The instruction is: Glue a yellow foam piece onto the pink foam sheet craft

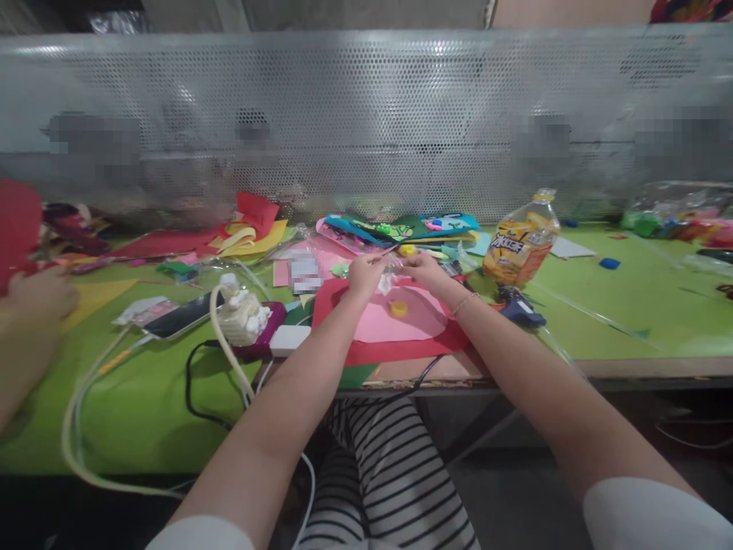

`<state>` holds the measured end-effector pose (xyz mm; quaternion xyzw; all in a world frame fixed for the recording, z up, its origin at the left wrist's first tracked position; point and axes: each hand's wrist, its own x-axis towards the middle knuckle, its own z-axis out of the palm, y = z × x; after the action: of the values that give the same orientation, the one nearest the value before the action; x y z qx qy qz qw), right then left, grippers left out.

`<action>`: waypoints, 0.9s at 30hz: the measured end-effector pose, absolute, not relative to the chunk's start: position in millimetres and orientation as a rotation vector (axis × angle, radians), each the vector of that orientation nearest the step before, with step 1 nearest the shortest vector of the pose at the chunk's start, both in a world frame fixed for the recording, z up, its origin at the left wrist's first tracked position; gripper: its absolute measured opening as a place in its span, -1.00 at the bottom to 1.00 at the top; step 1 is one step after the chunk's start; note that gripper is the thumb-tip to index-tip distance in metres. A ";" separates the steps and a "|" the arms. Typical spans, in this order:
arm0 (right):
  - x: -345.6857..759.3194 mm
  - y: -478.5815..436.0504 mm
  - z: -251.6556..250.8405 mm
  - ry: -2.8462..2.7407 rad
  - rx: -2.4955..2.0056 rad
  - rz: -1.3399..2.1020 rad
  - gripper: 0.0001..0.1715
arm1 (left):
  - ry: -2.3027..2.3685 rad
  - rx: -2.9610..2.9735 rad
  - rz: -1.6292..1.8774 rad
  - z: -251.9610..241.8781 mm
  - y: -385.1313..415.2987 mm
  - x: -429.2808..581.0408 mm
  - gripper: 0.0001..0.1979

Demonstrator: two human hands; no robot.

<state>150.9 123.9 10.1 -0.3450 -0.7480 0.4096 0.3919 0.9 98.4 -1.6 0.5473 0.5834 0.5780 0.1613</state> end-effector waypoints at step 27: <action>152.6 127.2 11.2 -2.068 -0.796 0.860 -0.77 | 1.365 1.566 1.577 -2.5 100.4 2.2 -0.85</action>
<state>152.6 127.2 11.2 -0.3108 -0.8073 0.3355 0.3730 2.2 100.4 -2.5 0.5790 0.5050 0.5833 0.2636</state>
